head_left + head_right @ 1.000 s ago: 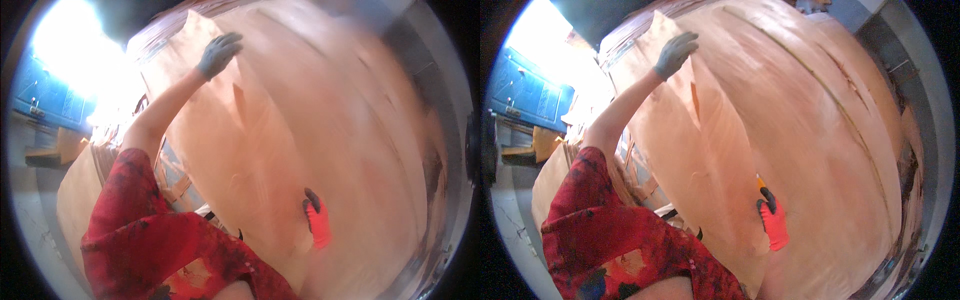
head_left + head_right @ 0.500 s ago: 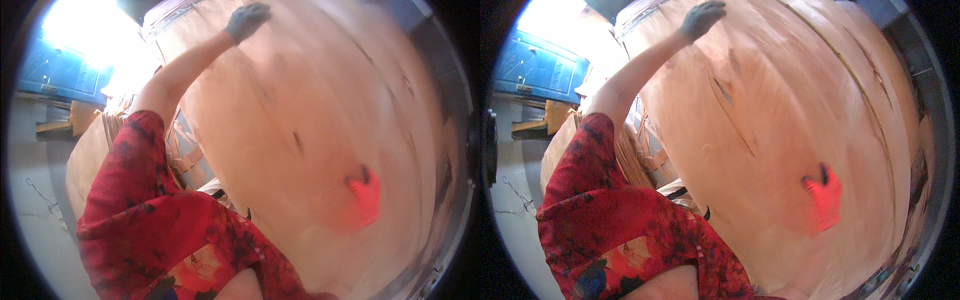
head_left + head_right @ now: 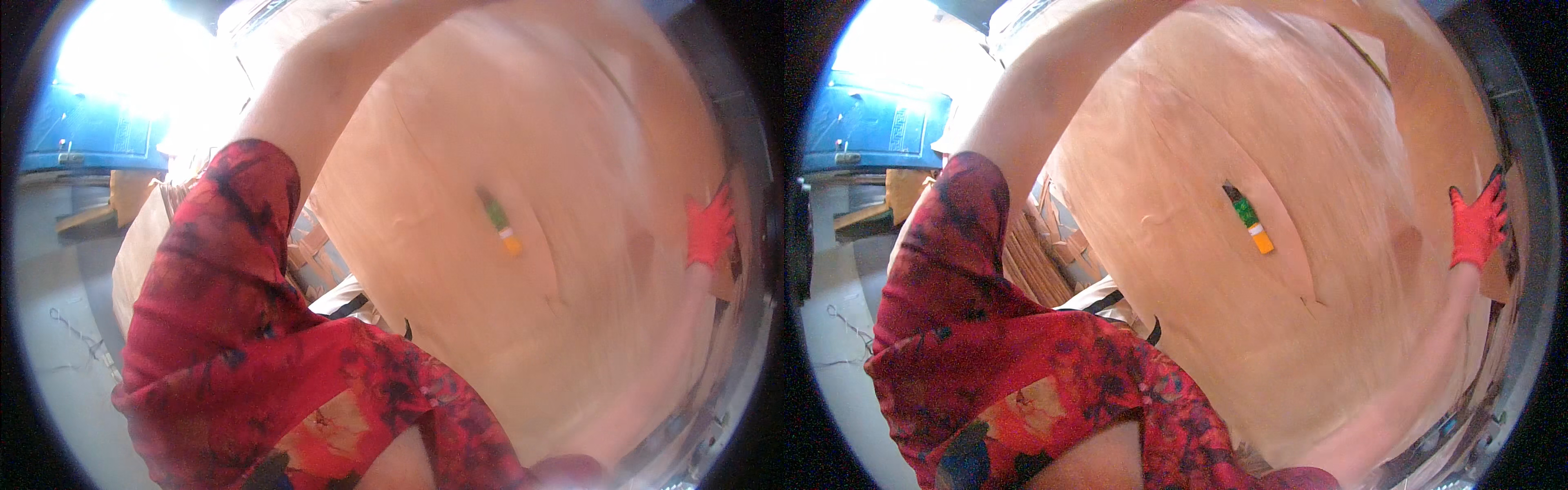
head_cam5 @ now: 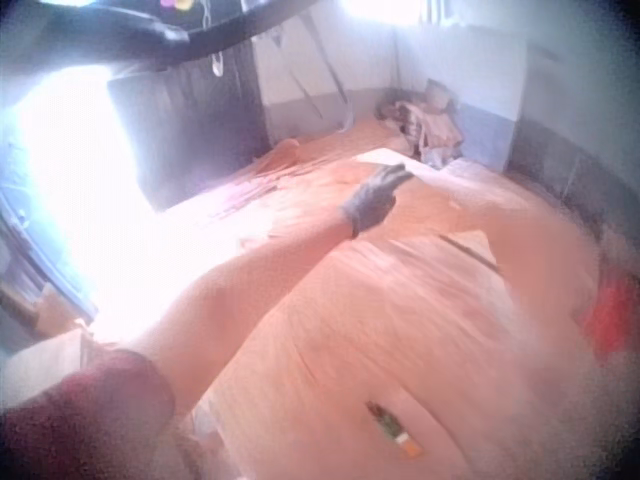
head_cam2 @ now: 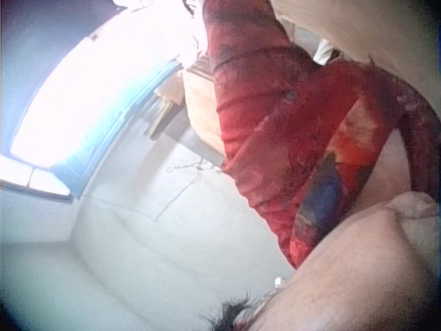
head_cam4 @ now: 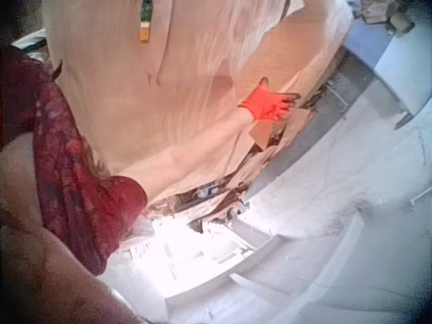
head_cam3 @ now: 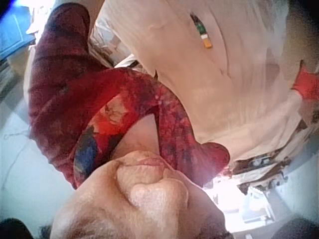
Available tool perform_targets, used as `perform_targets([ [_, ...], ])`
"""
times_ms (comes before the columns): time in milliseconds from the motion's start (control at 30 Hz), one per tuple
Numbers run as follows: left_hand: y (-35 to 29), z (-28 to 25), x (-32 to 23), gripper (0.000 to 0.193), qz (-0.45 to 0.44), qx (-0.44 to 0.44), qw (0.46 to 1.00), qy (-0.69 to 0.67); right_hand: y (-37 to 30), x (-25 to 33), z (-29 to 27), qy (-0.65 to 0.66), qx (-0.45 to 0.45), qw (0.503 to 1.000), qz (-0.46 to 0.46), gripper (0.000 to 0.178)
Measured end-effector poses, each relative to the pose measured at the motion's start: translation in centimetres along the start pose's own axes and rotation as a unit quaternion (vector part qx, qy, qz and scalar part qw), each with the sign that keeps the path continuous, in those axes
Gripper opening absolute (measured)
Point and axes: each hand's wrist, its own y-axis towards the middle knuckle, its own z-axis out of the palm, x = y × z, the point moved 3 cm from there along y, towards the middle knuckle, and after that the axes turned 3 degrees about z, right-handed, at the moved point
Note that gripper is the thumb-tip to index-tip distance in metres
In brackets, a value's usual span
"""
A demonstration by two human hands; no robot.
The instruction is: The person patches a sheet of wood veneer by cutting out damaged sections and applying glue to new veneer patches.
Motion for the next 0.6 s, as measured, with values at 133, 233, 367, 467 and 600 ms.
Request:
perform_targets([
  [133,-6.6,-1.4,-11.0,0.043,-0.05,-0.057,0.994,-0.082,-10.9,-1.3,-1.3,0.212,-0.127,0.967,-0.065,0.077],
  [233,-19.2,-9.5,-16.9,0.042,-0.112,0.099,0.989,0.021,-18.5,3.4,-2.5,0.381,-0.072,0.909,-0.151,0.067],
  [367,-32.5,-21.3,-28.3,0.039,-0.306,0.161,0.935,0.079,-26.6,7.8,-3.9,0.458,0.05,0.865,-0.199,0.058],
  [467,-39.8,-27.6,-35.4,0.036,-0.405,0.196,0.886,0.112,-30.0,11.0,-3.3,0.525,0.093,0.821,-0.201,0.055],
  [600,-47.8,-32.9,-40.8,0.033,-0.496,0.2,0.837,0.119,-33.2,16.9,-6.9,0.652,0.129,0.718,-0.207,0.05],
])
